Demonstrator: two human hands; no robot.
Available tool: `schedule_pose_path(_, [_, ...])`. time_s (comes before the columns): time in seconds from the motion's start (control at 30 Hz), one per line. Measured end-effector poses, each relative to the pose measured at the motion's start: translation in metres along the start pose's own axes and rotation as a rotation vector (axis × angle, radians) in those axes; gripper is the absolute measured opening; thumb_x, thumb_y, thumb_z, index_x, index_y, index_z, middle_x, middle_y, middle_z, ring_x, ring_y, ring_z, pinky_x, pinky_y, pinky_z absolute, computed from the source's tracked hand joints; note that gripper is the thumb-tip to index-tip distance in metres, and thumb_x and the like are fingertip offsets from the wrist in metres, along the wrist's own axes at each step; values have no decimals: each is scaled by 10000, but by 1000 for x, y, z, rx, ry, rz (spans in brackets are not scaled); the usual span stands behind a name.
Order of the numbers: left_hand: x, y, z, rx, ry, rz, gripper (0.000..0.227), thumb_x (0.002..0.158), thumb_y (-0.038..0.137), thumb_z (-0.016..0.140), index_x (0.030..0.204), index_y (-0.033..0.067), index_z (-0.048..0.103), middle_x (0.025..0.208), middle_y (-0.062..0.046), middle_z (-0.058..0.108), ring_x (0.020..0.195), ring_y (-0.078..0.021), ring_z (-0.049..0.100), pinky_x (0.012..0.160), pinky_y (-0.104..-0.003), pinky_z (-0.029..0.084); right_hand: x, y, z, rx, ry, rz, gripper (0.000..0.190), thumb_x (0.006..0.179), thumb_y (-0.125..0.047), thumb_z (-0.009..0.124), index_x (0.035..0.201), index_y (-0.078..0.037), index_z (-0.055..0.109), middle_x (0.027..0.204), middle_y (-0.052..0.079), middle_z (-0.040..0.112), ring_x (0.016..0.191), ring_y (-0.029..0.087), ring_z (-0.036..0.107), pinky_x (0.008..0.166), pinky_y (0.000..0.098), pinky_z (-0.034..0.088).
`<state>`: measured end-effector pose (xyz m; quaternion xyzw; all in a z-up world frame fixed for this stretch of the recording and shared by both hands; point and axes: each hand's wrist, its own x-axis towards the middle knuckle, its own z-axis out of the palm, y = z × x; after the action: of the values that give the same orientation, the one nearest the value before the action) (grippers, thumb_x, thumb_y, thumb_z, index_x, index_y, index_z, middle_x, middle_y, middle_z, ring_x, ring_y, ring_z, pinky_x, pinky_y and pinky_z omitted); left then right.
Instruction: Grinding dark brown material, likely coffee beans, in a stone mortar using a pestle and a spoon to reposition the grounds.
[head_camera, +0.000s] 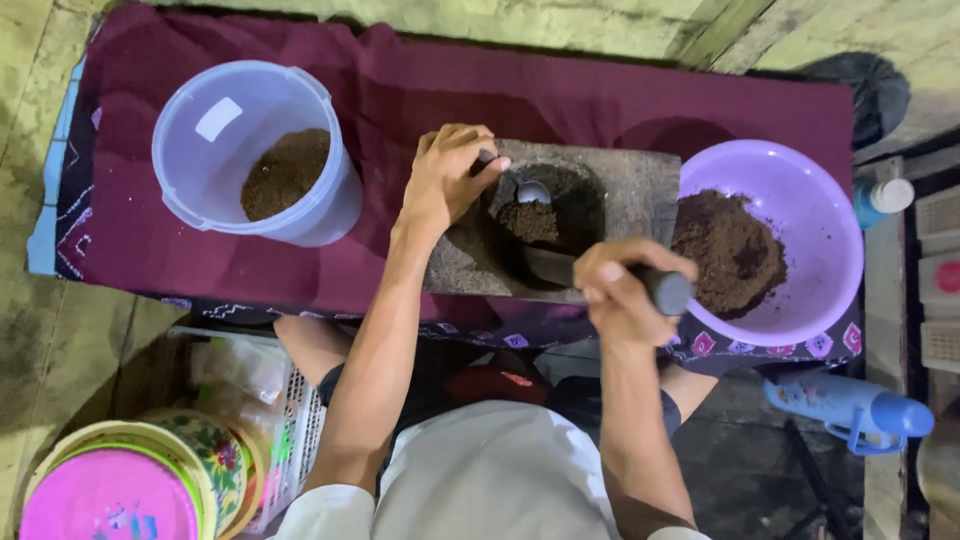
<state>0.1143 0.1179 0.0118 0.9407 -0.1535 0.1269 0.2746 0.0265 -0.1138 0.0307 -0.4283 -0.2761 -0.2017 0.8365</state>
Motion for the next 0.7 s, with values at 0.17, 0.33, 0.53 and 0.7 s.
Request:
schedule_pose_path(0.17, [1, -3, 9, 9, 68, 10, 295, 1005, 438, 637, 890, 167, 645, 1060, 6, 700, 1169, -253, 598, 1007, -516, 430, 23, -51, 25, -124, -79, 93, 145, 811, 2, 570, 671, -19, 538, 452, 65, 443, 370, 199, 519, 414, 275, 429])
schedule_pose_path(0.33, [-2, 3, 6, 7, 97, 39, 295, 997, 454, 644, 915, 171, 665, 1066, 3, 697, 1155, -249, 609, 990, -510, 447, 10, -6, 6, 27, -18, 29, 145, 746, 54, 614, 627, 30, 535, 427, 77, 411, 347, 190, 483, 396, 270, 395])
schedule_pose_path(0.53, [-2, 4, -1, -5, 74, -16, 293, 985, 471, 623, 896, 193, 652, 1057, 8, 700, 1160, -228, 603, 982, -484, 463, 26, -58, 44, -169, -73, 110, 181, 754, 70, 613, 600, 4, 545, 441, 67, 428, 348, 180, 482, 408, 253, 419])
schedule_pose_path(0.7, [-1, -2, 2, -53, 45, 10, 371, 1023, 532, 556, 924, 183, 634, 1118, -3, 693, 1176, -263, 592, 1002, -528, 434, 2, 7, 19, -77, -43, 4, 175, 747, 97, 648, 612, 51, 546, 438, 96, 447, 358, 185, 471, 379, 274, 386])
